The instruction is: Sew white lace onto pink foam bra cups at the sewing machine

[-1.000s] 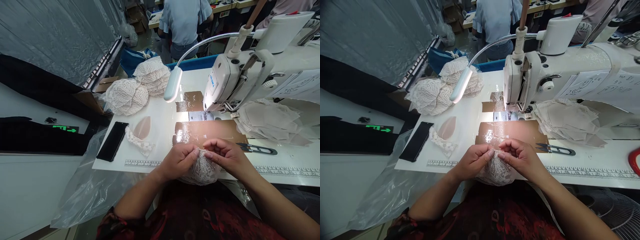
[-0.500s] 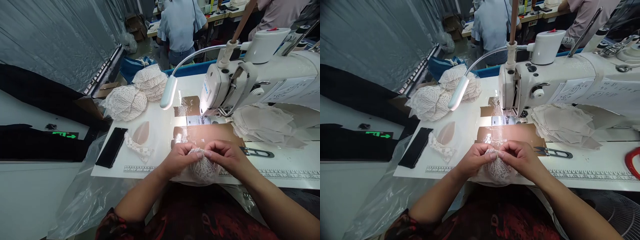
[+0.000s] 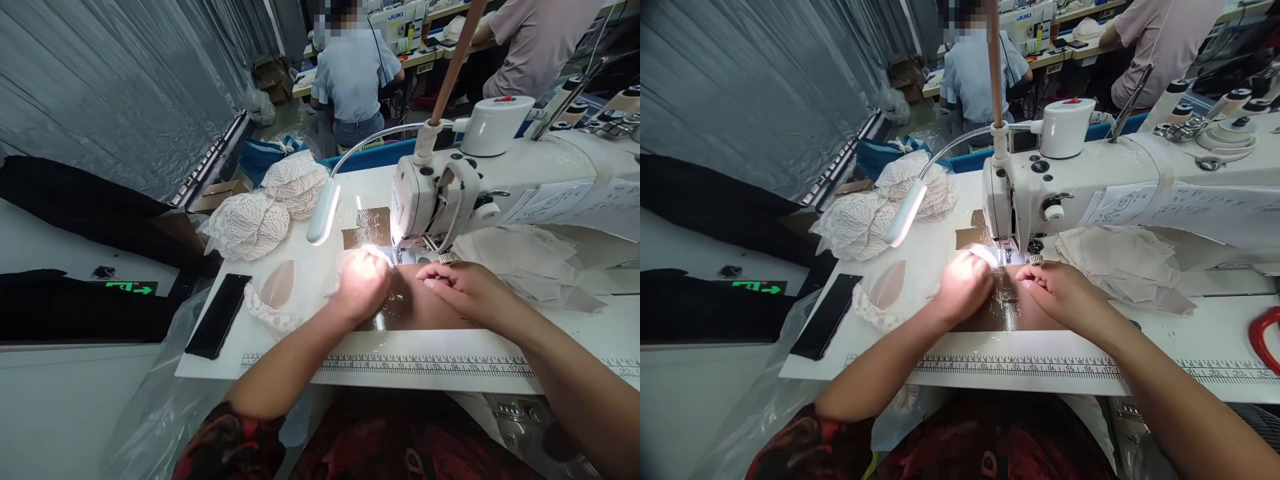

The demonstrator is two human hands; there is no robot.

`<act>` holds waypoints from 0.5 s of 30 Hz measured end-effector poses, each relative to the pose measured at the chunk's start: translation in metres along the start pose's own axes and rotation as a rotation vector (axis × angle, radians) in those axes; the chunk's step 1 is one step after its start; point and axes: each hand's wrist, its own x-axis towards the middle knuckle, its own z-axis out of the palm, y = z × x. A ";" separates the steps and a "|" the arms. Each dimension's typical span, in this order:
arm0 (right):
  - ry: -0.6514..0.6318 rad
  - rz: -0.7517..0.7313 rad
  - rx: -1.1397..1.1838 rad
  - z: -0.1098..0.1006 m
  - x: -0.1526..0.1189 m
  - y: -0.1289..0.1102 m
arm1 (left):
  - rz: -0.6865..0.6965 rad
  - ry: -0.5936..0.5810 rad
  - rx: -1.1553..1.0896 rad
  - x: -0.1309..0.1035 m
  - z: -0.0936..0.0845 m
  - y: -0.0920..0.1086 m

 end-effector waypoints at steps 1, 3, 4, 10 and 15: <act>-0.010 -0.009 -0.059 0.002 0.006 -0.001 | 0.013 -0.033 0.014 0.005 0.011 0.010; -0.017 -0.039 -0.128 0.009 0.015 0.001 | 0.037 -0.077 0.025 0.007 0.022 0.028; -0.013 -0.069 -0.137 0.014 0.017 0.002 | 0.046 -0.095 0.025 0.005 0.023 0.034; -0.031 -0.258 -0.328 0.043 0.014 0.011 | 0.066 -0.200 -0.204 -0.009 -0.006 0.021; 0.049 -0.330 -0.573 0.053 0.012 0.015 | 0.129 -0.110 -0.407 -0.004 0.006 -0.004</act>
